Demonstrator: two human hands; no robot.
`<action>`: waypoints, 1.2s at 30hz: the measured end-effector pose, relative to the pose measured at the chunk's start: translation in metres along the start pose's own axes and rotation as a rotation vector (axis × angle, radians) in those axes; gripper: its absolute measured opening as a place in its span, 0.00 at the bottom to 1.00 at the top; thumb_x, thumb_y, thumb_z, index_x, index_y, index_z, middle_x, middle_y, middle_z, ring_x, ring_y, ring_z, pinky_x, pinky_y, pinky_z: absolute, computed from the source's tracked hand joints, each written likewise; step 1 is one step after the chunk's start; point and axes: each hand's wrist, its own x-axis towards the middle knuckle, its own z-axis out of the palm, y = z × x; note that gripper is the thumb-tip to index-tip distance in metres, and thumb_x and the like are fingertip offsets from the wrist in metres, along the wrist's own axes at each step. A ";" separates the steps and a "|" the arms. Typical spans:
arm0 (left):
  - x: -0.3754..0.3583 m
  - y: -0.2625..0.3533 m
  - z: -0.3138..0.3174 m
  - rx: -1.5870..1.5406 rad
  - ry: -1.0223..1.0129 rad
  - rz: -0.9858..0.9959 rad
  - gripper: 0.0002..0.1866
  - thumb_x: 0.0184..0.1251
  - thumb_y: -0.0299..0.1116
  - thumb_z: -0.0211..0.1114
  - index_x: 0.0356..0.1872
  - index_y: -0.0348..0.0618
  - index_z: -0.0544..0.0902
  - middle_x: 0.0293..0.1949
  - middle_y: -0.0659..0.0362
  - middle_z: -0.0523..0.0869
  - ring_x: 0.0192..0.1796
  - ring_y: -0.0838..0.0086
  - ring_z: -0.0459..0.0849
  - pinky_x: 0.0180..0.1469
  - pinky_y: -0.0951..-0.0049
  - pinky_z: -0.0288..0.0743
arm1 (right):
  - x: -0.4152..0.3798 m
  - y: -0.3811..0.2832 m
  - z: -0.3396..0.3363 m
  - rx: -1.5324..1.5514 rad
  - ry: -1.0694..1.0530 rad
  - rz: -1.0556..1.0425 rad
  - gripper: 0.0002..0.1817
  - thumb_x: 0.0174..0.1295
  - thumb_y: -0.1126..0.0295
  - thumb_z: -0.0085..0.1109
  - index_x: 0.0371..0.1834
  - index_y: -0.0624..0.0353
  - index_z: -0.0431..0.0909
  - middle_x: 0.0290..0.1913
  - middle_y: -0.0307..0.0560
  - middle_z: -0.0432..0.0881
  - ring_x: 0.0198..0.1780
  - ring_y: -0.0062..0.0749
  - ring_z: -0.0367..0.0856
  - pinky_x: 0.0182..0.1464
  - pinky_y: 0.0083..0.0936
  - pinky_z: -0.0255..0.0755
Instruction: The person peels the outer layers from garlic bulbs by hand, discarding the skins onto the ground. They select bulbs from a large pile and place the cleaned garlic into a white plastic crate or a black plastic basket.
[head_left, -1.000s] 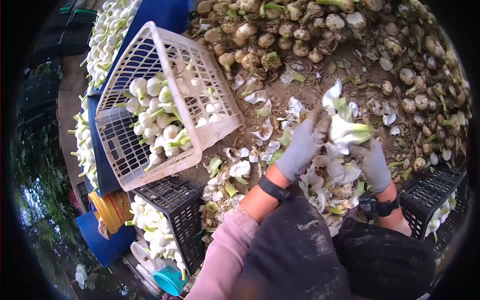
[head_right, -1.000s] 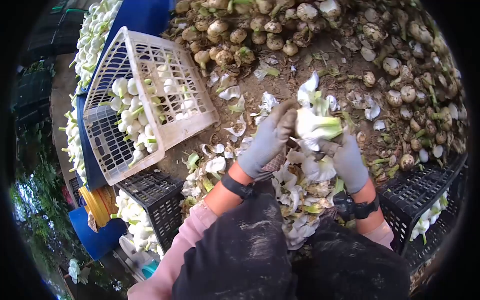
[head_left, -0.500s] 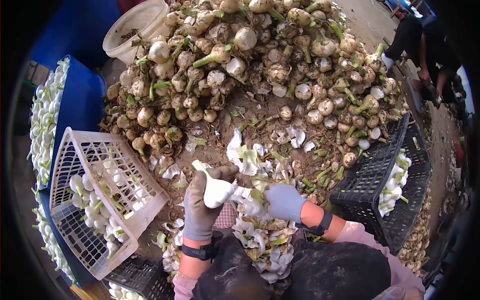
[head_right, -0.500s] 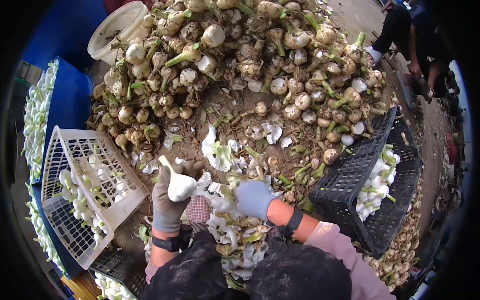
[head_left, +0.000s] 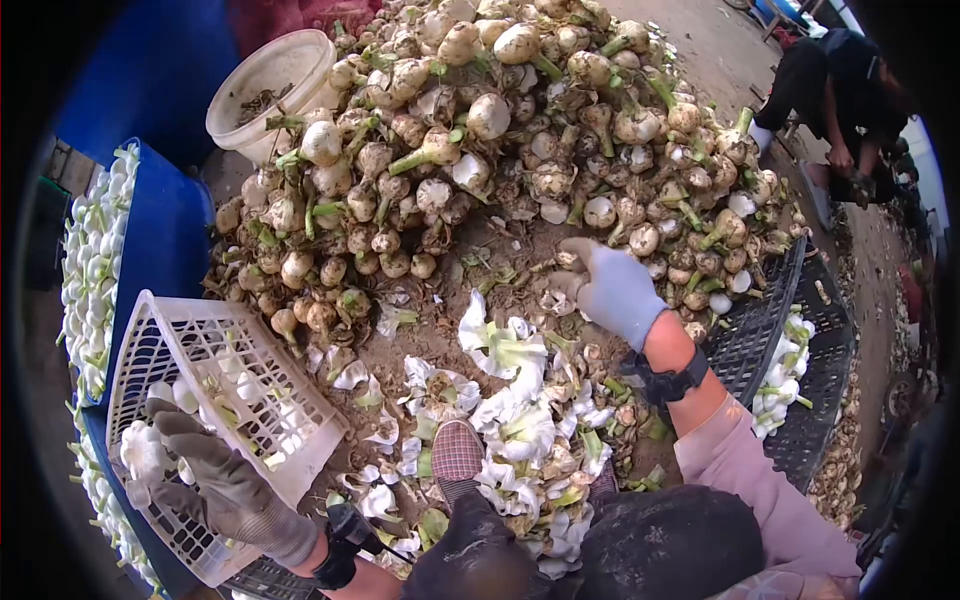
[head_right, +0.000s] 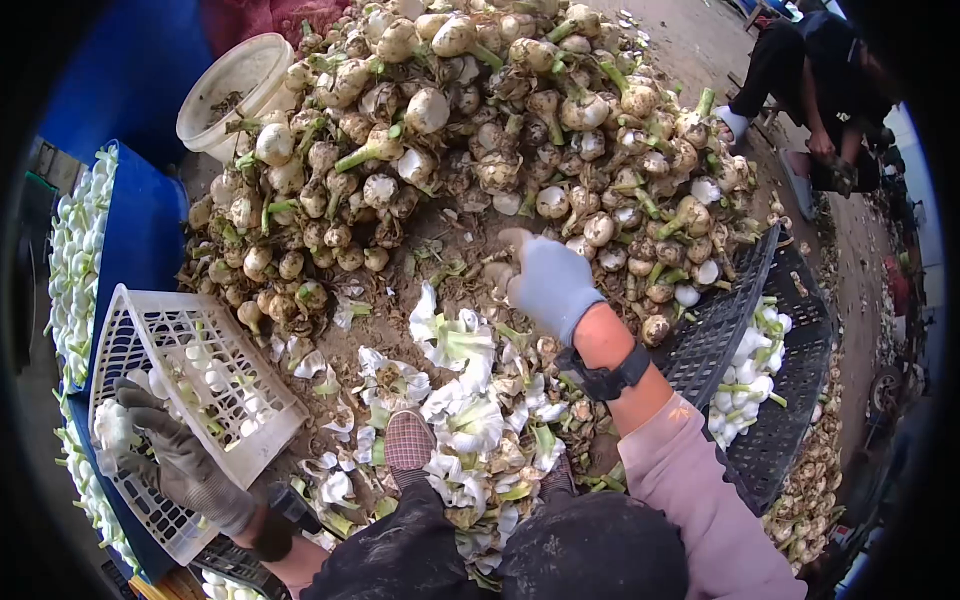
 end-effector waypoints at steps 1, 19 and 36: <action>0.005 0.006 -0.013 0.092 -0.126 -0.086 0.27 0.76 0.36 0.50 0.71 0.35 0.60 0.68 0.46 0.69 0.70 0.51 0.66 0.68 0.56 0.67 | 0.029 0.001 -0.011 0.076 0.149 0.156 0.24 0.63 0.50 0.57 0.55 0.54 0.77 0.44 0.59 0.84 0.46 0.53 0.83 0.48 0.41 0.75; -0.038 -0.138 -0.147 2.056 -0.279 -0.483 0.37 0.41 0.28 0.78 0.59 0.40 0.73 0.55 0.47 0.76 0.55 0.56 0.79 0.59 0.63 0.73 | -0.033 -0.029 0.060 0.989 -0.396 0.176 0.20 0.69 0.57 0.57 0.44 0.69 0.79 0.38 0.49 0.85 0.39 0.26 0.80 0.44 0.28 0.74; -0.062 -0.115 -0.152 1.697 -0.025 -0.606 0.45 0.38 0.24 0.77 0.65 0.48 0.69 0.52 0.51 0.77 0.50 0.62 0.81 0.52 0.66 0.77 | -0.082 -0.028 0.097 0.956 -0.268 0.101 0.14 0.61 0.66 0.57 0.34 0.72 0.77 0.23 0.57 0.79 0.25 0.36 0.81 0.30 0.35 0.74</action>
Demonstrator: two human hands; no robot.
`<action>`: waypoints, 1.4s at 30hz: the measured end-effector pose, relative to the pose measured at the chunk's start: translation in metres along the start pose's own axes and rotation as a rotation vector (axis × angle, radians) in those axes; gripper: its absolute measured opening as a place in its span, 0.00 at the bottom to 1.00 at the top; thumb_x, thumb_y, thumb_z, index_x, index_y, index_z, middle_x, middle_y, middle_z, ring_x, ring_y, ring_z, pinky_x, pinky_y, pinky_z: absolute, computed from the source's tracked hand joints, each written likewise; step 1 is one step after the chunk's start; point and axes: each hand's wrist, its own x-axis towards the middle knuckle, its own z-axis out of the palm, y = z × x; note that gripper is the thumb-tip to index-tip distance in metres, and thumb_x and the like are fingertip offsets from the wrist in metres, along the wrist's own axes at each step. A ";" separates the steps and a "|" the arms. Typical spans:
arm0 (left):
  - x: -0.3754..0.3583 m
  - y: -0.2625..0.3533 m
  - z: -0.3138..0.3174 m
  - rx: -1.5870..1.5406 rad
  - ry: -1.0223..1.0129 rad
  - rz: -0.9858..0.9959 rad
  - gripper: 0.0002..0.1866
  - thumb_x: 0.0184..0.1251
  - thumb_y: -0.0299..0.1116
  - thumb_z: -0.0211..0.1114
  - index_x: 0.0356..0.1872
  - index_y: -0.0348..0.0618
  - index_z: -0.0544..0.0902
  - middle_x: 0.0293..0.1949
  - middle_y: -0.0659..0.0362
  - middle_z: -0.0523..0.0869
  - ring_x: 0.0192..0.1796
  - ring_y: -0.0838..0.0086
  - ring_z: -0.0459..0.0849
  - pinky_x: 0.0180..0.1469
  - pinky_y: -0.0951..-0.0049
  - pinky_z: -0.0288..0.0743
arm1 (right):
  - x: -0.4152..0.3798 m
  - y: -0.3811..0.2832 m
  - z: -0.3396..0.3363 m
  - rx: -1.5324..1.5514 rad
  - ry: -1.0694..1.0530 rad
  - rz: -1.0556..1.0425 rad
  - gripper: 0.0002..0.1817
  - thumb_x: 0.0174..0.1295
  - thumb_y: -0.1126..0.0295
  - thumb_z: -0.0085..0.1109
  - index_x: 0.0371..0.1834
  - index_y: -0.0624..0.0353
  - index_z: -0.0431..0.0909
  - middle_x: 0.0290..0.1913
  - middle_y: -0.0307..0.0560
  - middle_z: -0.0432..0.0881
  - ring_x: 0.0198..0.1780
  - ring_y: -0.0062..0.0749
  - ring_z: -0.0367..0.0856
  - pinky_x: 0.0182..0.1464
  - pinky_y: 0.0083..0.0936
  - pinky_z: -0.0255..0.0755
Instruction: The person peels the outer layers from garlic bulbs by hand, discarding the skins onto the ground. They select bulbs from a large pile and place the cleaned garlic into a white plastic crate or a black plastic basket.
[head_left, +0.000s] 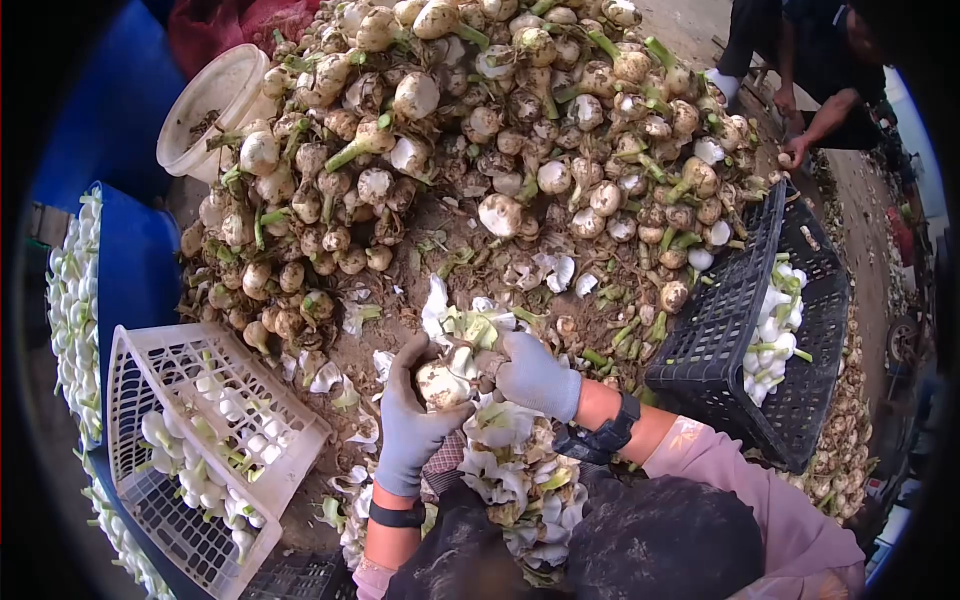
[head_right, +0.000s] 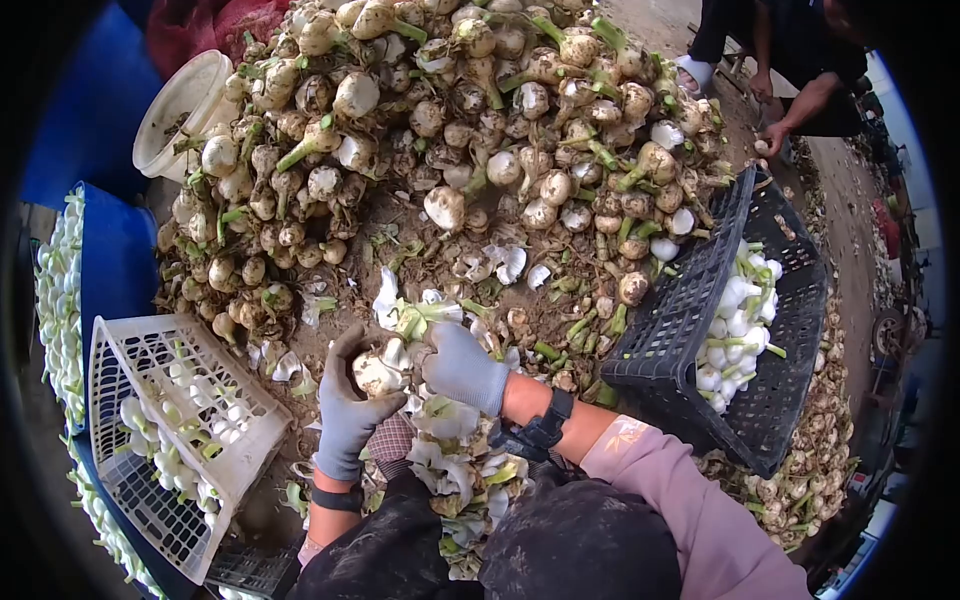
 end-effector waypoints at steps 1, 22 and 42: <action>-0.001 0.003 0.002 -0.233 -0.006 -0.093 0.45 0.44 0.26 0.74 0.69 0.51 0.64 0.54 0.53 0.78 0.51 0.65 0.81 0.46 0.69 0.79 | 0.004 0.011 0.008 -0.226 0.163 -0.252 0.11 0.56 0.69 0.57 0.35 0.68 0.77 0.23 0.57 0.78 0.27 0.46 0.81 0.31 0.40 0.74; 0.002 -0.007 -0.003 -0.085 0.237 -0.170 0.27 0.72 0.47 0.54 0.61 0.35 0.73 0.54 0.52 0.78 0.56 0.66 0.78 0.60 0.66 0.71 | -0.013 -0.005 0.003 0.203 -0.236 -0.017 0.16 0.63 0.70 0.63 0.52 0.63 0.79 0.45 0.43 0.84 0.44 0.24 0.79 0.49 0.26 0.75; -0.014 0.006 -0.009 -1.047 0.174 -0.269 0.18 0.74 0.47 0.53 0.48 0.42 0.78 0.53 0.51 0.82 0.61 0.50 0.76 0.66 0.48 0.69 | -0.020 -0.027 0.005 -1.032 -0.659 0.155 0.20 0.58 0.55 0.58 0.47 0.57 0.81 0.37 0.59 0.84 0.43 0.50 0.84 0.43 0.40 0.78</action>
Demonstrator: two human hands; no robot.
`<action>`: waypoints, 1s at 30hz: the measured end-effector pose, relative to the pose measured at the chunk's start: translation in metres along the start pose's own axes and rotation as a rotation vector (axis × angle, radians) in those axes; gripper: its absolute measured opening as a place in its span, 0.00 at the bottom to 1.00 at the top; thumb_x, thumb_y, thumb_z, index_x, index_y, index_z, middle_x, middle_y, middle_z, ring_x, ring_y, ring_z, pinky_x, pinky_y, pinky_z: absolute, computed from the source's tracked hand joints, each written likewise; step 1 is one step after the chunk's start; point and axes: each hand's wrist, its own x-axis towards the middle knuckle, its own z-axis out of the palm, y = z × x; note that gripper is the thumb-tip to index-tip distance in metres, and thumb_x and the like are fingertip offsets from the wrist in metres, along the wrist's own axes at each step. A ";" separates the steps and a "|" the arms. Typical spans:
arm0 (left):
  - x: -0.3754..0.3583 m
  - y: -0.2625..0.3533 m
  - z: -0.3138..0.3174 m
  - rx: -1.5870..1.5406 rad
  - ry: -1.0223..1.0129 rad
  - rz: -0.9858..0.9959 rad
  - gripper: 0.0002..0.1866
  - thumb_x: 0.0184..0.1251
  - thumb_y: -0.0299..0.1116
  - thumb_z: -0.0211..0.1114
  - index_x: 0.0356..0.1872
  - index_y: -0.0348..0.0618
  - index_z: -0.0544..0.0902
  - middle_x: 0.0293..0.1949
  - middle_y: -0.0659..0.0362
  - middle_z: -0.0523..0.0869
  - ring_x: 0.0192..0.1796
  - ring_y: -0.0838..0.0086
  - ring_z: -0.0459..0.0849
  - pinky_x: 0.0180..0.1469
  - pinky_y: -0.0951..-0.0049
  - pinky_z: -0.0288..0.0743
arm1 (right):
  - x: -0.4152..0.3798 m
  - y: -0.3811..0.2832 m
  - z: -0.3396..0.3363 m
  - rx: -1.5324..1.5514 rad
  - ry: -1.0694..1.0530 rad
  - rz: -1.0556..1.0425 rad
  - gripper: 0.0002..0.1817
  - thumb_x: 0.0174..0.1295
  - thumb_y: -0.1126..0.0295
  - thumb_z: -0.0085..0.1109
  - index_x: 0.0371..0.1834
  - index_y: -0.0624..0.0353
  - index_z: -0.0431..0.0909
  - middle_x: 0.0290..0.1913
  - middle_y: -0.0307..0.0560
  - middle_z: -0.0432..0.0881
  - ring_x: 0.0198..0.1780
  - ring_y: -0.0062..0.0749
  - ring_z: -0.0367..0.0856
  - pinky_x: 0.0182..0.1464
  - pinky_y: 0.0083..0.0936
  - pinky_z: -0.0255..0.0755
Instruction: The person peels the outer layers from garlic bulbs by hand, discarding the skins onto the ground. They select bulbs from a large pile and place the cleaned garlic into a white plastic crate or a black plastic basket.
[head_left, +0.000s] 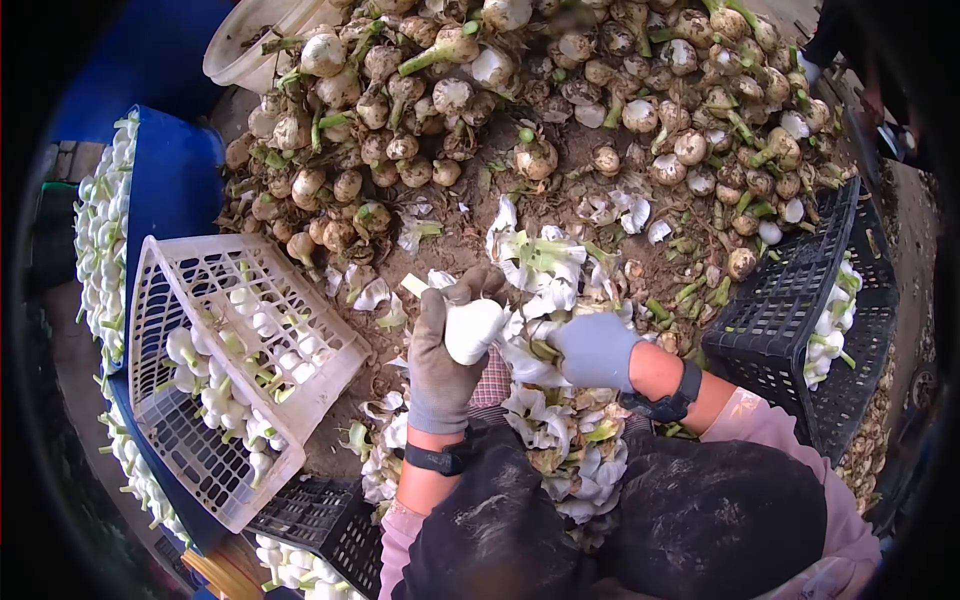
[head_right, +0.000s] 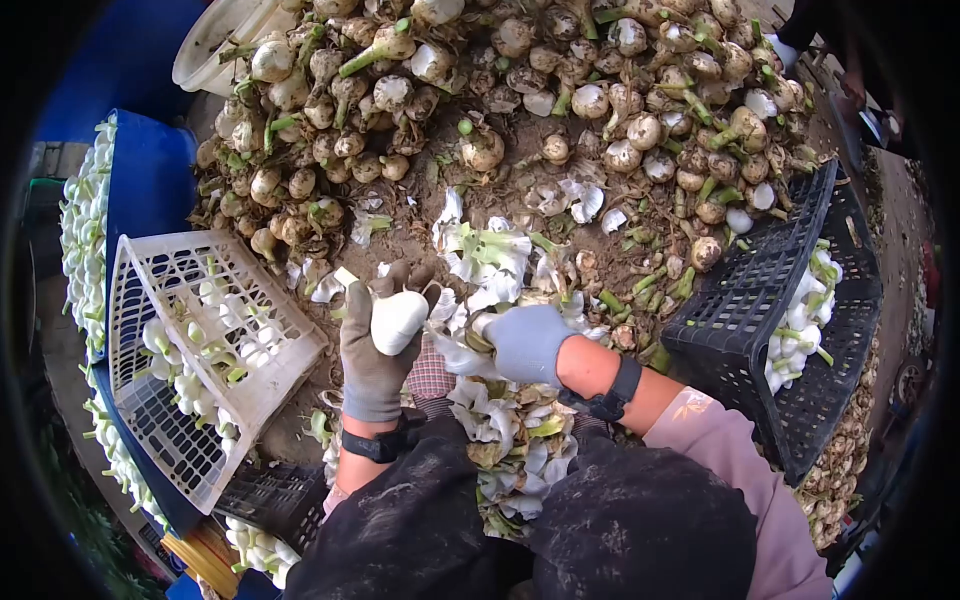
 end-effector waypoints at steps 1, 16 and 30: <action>0.002 0.011 -0.004 -0.163 0.011 0.021 0.20 0.74 0.48 0.54 0.49 0.41 0.78 0.54 0.51 0.83 0.61 0.49 0.76 0.66 0.46 0.67 | -0.003 -0.004 0.013 -0.085 -0.161 -0.078 0.20 0.57 0.57 0.58 0.47 0.57 0.81 0.34 0.58 0.84 0.39 0.52 0.84 0.40 0.40 0.77; 0.025 -0.006 -0.035 0.593 0.055 0.275 0.21 0.78 0.42 0.48 0.57 0.33 0.72 0.57 0.49 0.79 0.58 0.58 0.79 0.59 0.60 0.76 | 0.042 -0.023 -0.020 0.166 0.500 -0.280 0.18 0.64 0.57 0.59 0.43 0.62 0.79 0.32 0.50 0.85 0.31 0.43 0.84 0.36 0.37 0.77; -0.057 0.129 0.022 -0.788 -0.510 0.385 0.45 0.65 0.43 0.65 0.74 0.34 0.48 0.74 0.43 0.51 0.75 0.53 0.54 0.76 0.54 0.56 | 0.072 0.069 -0.086 0.178 1.055 0.309 0.24 0.58 0.54 0.63 0.52 0.58 0.74 0.44 0.58 0.81 0.46 0.58 0.80 0.47 0.45 0.76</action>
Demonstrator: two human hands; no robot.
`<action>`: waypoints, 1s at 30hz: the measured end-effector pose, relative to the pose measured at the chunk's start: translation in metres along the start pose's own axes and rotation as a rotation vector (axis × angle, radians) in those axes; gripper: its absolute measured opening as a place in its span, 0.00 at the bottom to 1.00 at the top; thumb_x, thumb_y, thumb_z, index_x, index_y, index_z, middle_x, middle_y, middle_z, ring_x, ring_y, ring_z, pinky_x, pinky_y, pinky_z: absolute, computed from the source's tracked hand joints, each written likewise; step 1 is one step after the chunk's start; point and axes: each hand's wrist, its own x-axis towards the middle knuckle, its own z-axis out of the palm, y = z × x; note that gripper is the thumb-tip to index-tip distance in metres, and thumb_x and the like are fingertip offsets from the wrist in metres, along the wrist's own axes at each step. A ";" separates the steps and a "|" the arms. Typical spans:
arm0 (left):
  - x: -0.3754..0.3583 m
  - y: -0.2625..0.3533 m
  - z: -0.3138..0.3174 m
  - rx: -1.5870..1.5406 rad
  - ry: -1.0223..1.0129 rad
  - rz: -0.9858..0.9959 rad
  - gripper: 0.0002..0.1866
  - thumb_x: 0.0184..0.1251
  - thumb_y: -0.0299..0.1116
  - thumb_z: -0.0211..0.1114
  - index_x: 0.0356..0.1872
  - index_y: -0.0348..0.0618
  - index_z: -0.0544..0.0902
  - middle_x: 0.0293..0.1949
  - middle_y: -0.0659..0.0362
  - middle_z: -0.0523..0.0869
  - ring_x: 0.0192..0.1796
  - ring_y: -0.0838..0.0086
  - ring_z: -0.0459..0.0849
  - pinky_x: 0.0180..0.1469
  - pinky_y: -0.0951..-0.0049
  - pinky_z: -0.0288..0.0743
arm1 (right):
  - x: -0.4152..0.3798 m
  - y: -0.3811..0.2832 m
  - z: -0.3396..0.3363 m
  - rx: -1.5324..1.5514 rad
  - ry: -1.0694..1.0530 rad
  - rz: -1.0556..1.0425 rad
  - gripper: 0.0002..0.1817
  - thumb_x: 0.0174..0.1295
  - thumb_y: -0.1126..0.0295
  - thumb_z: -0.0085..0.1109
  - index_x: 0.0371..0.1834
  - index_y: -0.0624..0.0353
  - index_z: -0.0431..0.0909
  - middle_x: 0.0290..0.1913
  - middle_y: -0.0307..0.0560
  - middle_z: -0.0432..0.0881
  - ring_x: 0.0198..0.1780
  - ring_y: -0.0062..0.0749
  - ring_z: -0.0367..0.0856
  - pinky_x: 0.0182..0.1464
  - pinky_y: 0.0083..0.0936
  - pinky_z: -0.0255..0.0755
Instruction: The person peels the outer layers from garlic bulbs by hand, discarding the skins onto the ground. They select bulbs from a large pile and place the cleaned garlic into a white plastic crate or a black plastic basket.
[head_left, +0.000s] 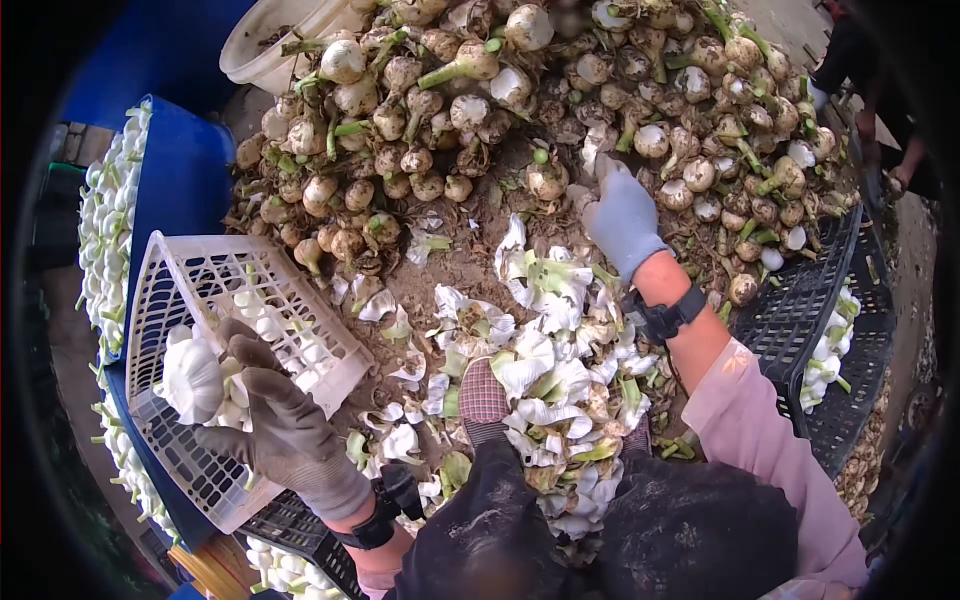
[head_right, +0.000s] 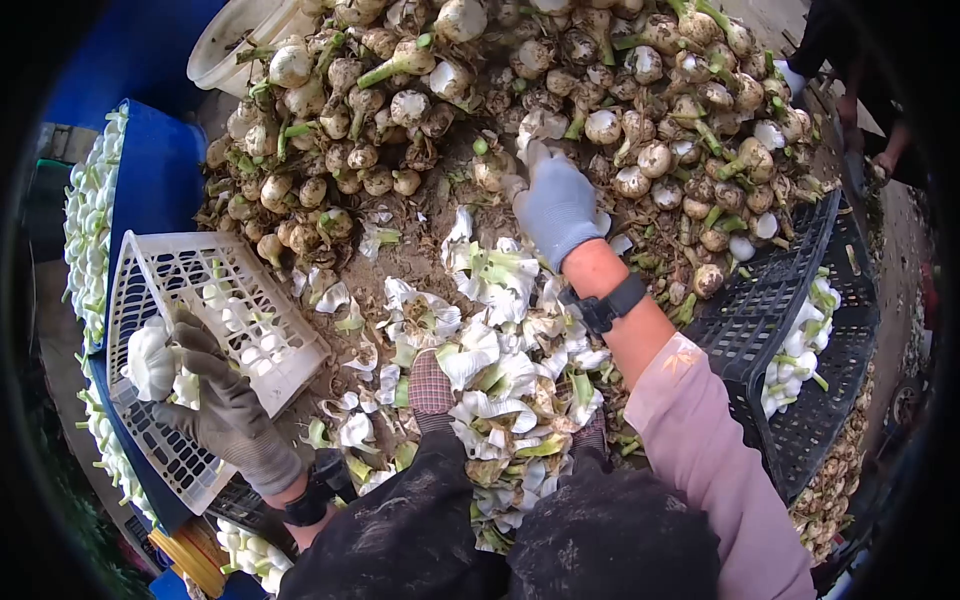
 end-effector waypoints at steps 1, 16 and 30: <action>0.002 -0.003 0.003 0.112 0.018 0.002 0.45 0.64 0.45 0.66 0.73 0.34 0.51 0.74 0.44 0.54 0.74 0.54 0.57 0.74 0.55 0.60 | 0.020 0.007 0.015 -0.051 0.071 -0.057 0.23 0.59 0.55 0.63 0.51 0.58 0.75 0.44 0.59 0.81 0.48 0.58 0.80 0.49 0.44 0.75; 0.003 -0.080 -0.132 2.145 -0.048 -0.118 0.37 0.44 0.37 0.80 0.58 0.39 0.74 0.56 0.48 0.78 0.58 0.58 0.77 0.61 0.62 0.71 | -0.073 -0.038 -0.002 0.857 -0.721 0.197 0.18 0.70 0.58 0.56 0.43 0.66 0.78 0.24 0.36 0.79 0.25 0.19 0.78 0.26 0.21 0.72; -0.011 -0.068 -0.124 1.115 0.461 -0.579 0.31 0.70 0.43 0.62 0.68 0.41 0.64 0.56 0.56 0.78 0.57 0.70 0.78 0.58 0.66 0.76 | -0.112 -0.027 0.014 0.188 -0.277 -0.385 0.09 0.53 0.68 0.61 0.35 0.59 0.80 0.32 0.56 0.81 0.34 0.53 0.80 0.34 0.38 0.73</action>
